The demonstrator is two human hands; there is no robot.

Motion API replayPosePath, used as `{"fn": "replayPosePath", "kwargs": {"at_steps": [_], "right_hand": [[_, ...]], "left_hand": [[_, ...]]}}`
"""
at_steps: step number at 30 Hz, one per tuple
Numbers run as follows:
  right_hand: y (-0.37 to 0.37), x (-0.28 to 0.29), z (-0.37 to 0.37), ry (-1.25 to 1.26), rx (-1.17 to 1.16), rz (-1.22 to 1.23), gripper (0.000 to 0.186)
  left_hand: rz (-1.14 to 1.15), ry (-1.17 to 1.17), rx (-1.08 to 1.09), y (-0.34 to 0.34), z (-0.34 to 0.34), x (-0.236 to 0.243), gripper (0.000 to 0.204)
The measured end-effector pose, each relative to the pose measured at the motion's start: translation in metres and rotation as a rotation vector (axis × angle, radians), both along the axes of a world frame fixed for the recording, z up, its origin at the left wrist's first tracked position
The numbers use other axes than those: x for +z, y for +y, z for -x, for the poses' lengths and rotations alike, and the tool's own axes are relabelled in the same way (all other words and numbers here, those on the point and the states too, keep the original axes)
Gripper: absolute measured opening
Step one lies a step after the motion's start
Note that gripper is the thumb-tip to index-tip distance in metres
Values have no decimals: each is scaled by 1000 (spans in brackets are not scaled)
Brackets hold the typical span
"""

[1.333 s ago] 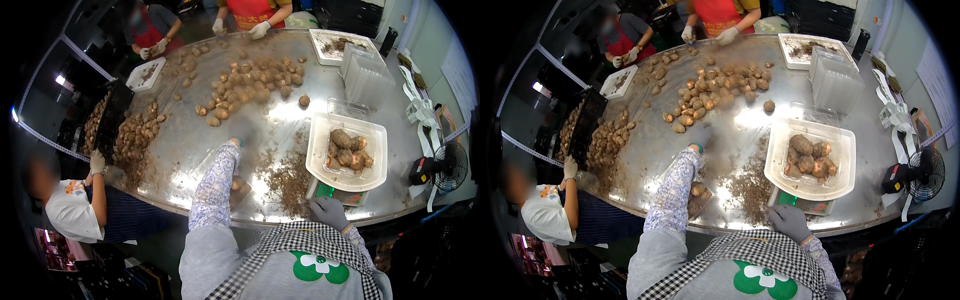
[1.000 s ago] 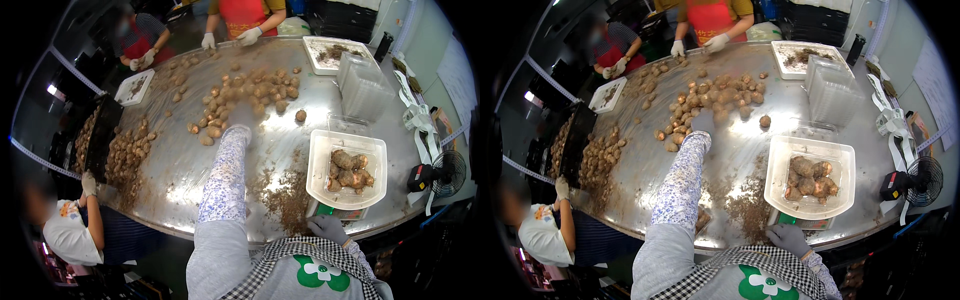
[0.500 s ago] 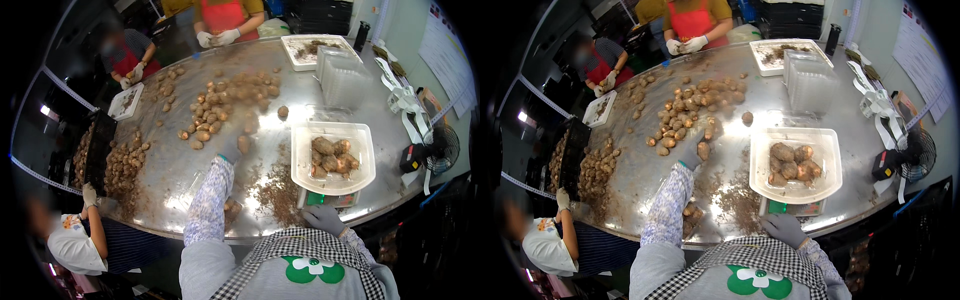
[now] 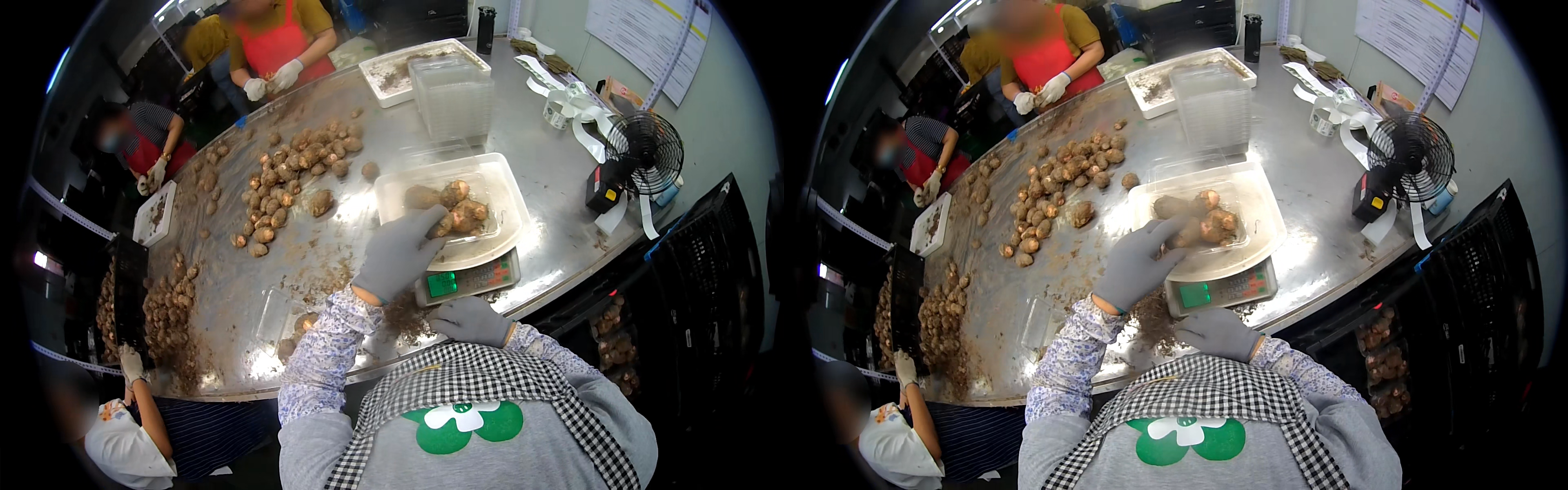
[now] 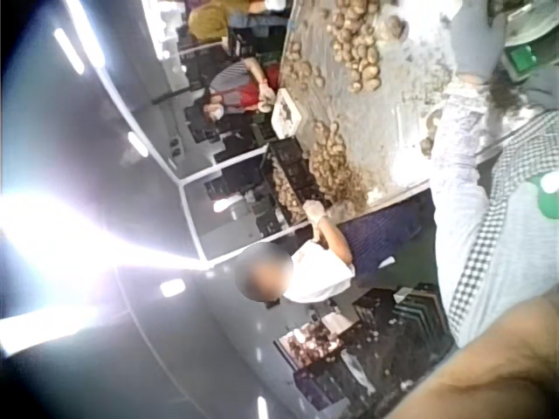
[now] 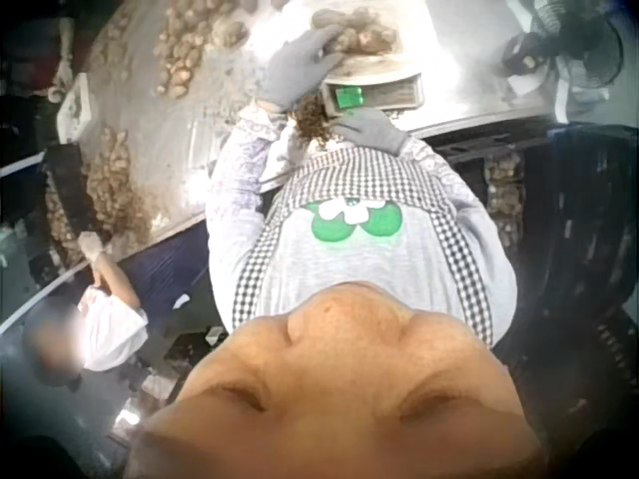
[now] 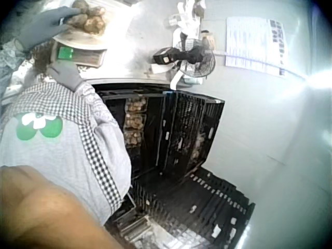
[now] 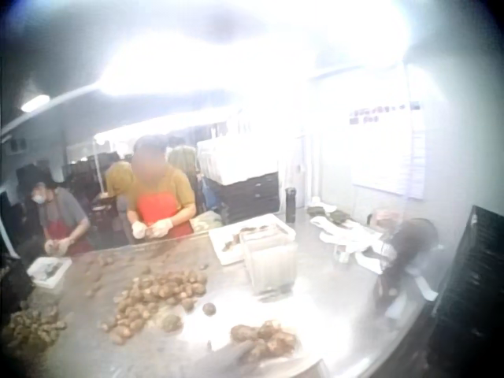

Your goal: The person sorts potatoes on a large metal table, picking them up individually and placing them into a white plastic container on a digital scale. The person wears gloves and an apron, and other workers are visible in the background performing similar tasks.

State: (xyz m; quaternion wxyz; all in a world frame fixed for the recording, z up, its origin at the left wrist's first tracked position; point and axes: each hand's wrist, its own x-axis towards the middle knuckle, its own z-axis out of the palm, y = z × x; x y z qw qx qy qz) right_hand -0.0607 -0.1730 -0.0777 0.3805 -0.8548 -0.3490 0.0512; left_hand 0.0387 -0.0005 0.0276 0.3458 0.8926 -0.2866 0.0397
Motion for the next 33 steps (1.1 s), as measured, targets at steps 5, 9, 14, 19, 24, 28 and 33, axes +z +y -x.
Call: {"fn": "replayPosePath", "kwargs": {"at_steps": [5,9,14,19,24,28,33], "right_hand": [[-23,5,9,22,-80,-18,26],[-53,4,17,-59,-137,-10,20],[-85,-5,28,-320,-225,-8,16],[-104,1,27,-239,-132,-23,13],[-109,22,17,-178,-159,17,15],[-102,20,11,-164,-119,-6,16],[-100,19,8,-245,-65,81,13]], "left_hand": [[-177,-272,-82,-23,-9,-23,37],[-10,-141,91,-19,-3,-9,35],[351,-92,434,39,8,-29,33],[523,387,652,66,52,-39,31],[488,409,729,75,73,-46,29],[425,241,632,89,73,-70,31],[418,225,540,68,70,-67,30]]}}
